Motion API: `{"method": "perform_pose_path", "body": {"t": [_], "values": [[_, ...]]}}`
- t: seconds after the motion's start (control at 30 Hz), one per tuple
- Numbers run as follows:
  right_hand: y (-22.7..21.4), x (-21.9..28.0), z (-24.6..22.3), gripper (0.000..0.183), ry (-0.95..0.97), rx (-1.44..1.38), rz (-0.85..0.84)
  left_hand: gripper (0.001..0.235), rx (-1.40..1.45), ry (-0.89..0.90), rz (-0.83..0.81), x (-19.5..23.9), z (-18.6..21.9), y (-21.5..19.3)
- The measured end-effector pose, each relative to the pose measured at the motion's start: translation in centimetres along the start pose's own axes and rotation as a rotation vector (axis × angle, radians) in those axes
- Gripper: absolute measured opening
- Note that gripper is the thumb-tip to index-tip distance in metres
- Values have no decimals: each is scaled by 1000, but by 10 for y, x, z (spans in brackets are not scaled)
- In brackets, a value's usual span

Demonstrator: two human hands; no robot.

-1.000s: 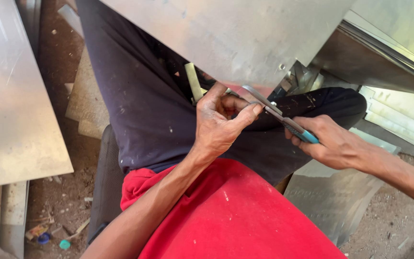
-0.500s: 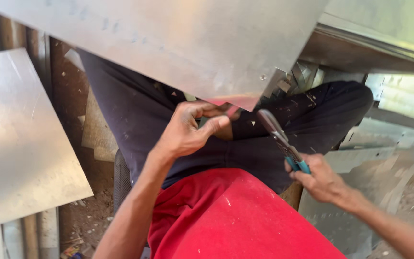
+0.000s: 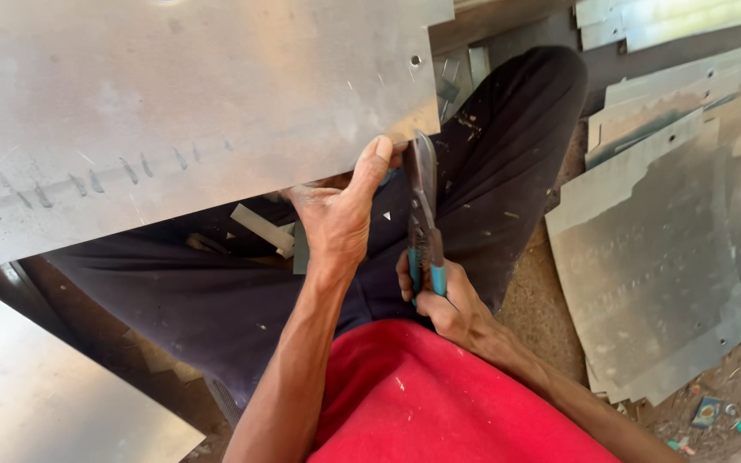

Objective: The person cuts several notches into the edge of a large metal sheet using shears while sitting on the floor, then uses a small block to sand the edges of the sheet.

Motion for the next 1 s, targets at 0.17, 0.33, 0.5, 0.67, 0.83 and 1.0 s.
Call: {"method": "perform_pose_path", "body": {"t": [0.17, 0.33, 0.5, 0.67, 0.83, 1.0], "values": [[8, -5, 2, 37, -51, 7, 30, 19, 25, -7, -42, -2, 2, 1], [9, -11, 12, 23, -82, -56, 67, 40, -83, 68, 20, 0, -19, -6], [-5, -6, 18, 19, -83, -87, -37, 32, -21, -18, 245, 7, -8, -76], [-58, 17, 23, 23, 48, 97, 55, 15, 157, 46, 441, 21, 50, -126], [-72, 19, 2, 33, 141, 375, 25, 5, 269, -108, 214, 7, 9, -71], [-70, 10, -49, 52, 89, 513, -213, 17, 67, -157, 126, 17, -12, -58]]}}
Point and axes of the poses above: each hand's wrist, its own x-axis away from the middle knuckle, its own y-axis out of the palm, z = x × y, the point moved 1 cm from there along -x, towards the middle knuckle, and after that the axes turned 11 degrees about -x, right-handed, at the moved point
